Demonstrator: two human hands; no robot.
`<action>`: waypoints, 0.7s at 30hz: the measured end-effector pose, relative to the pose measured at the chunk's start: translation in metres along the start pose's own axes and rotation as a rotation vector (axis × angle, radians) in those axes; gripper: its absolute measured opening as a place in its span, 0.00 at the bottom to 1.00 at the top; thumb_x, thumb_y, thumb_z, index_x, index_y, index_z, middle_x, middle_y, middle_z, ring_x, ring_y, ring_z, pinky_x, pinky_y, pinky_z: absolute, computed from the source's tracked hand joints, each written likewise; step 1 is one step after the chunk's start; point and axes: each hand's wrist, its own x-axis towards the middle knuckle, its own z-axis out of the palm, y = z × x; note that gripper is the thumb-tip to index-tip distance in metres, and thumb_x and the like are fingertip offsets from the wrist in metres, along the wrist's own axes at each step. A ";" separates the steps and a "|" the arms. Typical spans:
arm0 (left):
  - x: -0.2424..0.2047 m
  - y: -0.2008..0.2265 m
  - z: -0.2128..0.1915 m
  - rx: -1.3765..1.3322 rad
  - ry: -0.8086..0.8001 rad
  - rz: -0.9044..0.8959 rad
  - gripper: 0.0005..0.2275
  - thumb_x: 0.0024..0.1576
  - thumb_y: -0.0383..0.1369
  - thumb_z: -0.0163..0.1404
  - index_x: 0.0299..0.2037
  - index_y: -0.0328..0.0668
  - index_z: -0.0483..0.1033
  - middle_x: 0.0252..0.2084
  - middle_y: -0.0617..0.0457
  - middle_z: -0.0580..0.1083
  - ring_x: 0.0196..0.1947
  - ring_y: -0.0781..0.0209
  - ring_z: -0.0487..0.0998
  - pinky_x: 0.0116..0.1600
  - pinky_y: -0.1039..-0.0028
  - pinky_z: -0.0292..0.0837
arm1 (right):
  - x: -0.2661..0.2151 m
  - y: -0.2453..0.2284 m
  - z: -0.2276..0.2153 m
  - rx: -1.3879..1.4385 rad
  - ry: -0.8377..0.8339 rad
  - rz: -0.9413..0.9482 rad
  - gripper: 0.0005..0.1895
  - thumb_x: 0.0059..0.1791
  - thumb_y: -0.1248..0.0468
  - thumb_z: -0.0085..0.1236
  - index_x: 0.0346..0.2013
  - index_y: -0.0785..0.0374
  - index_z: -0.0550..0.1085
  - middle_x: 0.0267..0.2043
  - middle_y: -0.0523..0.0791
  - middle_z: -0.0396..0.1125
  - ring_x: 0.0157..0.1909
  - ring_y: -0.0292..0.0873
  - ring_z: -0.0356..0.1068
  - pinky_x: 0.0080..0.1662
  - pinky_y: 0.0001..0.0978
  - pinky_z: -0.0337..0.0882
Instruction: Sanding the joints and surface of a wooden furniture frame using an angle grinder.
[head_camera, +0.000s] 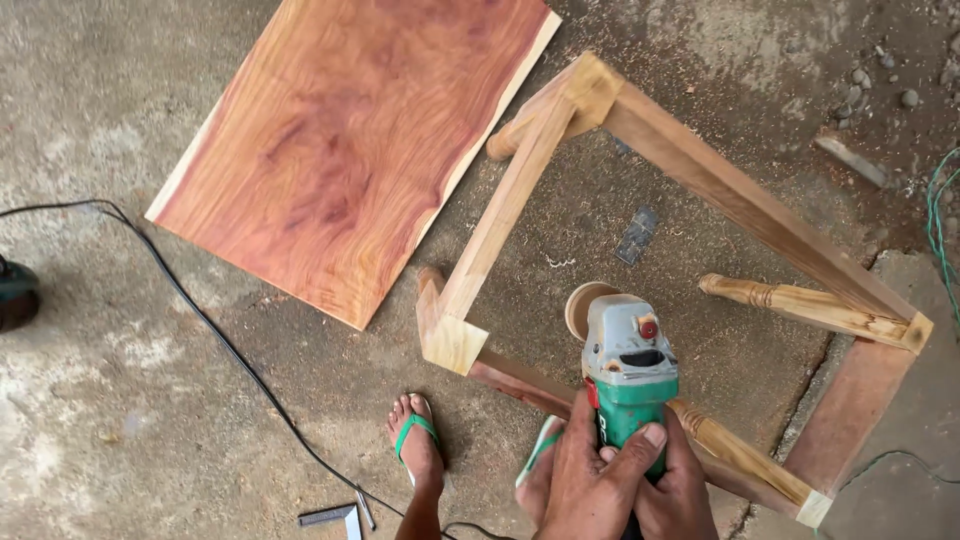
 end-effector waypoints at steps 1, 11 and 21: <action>0.003 -0.005 0.008 0.184 0.049 0.043 0.25 0.57 0.37 0.60 0.64 0.45 0.69 0.52 0.44 0.77 0.54 0.52 0.75 0.61 0.64 0.66 | 0.002 -0.004 -0.006 0.017 0.000 0.005 0.34 0.45 0.67 0.60 0.65 0.64 0.62 0.53 0.48 0.70 0.54 0.40 0.71 0.53 0.35 0.71; 0.083 0.044 0.081 0.149 0.139 0.026 0.21 0.54 0.40 0.57 0.56 0.43 0.71 0.45 0.47 0.79 0.47 0.59 0.80 0.54 0.69 0.71 | 0.076 0.000 -0.044 0.162 0.185 0.080 0.27 0.51 0.59 0.54 0.65 0.61 0.66 0.48 0.44 0.72 0.48 0.38 0.71 0.49 0.33 0.70; 0.171 0.097 0.048 0.041 0.120 0.167 0.22 0.56 0.38 0.54 0.60 0.40 0.68 0.47 0.49 0.77 0.46 0.60 0.78 0.53 0.69 0.73 | 0.177 -0.071 -0.014 0.007 0.065 -0.150 0.20 0.55 0.58 0.50 0.60 0.63 0.69 0.42 0.43 0.70 0.43 0.35 0.69 0.46 0.30 0.71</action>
